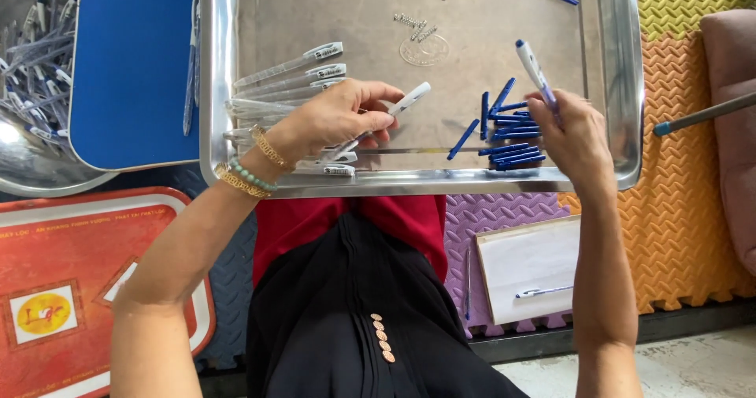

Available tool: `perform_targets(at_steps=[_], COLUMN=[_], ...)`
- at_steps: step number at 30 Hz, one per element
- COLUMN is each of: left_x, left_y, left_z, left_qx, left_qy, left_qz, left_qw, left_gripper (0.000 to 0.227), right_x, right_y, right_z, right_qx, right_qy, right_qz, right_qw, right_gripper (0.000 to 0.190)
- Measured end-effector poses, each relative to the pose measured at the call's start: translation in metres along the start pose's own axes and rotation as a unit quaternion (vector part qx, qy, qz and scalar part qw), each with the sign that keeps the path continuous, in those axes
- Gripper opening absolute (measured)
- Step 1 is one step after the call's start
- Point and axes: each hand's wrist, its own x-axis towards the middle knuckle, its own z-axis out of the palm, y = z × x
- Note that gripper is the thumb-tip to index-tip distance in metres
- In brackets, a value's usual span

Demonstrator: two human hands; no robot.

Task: The person assembles ballpoint pens by inserting blue ink cartridges into clear plastic barrels. They pick up the components from a metal tray, insert the ink, and place the finished pens into a pile on the tray.

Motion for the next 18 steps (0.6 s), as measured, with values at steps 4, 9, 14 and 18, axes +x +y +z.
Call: perform_targets(at_steps=[4, 9, 14, 18], left_x=[0.050, 0.102, 0.139, 0.139], left_y=[-0.004, 0.038, 0.049, 0.054], left_z=[-0.017, -0.001, 0.011, 0.010], left_qx=[0.322, 0.636, 0.732, 0.762], left_qy=[0.059, 0.168, 0.248, 0.299], left_qz=[0.146, 0.121, 0.180, 0.238], left_qw=[0.934, 0.744, 0.608, 0.523], left_gripper=[0.022, 0.012, 0.030, 0.015], right_x=[-0.005, 0.033, 0.085, 0.107], right_y=[0.001, -0.055, -0.076, -0.069], right_z=[0.005, 0.020, 0.040, 0.051], right_qx=[0.029, 0.149, 0.339, 0.582], right_qy=[0.105, 0.008, -0.124, -0.212], right_qz=[-0.060, -0.012, 0.004, 0.102], right_qw=[0.992, 0.989, 0.932, 0.778], right_gripper=[0.022, 0.039, 0.062, 0.044])
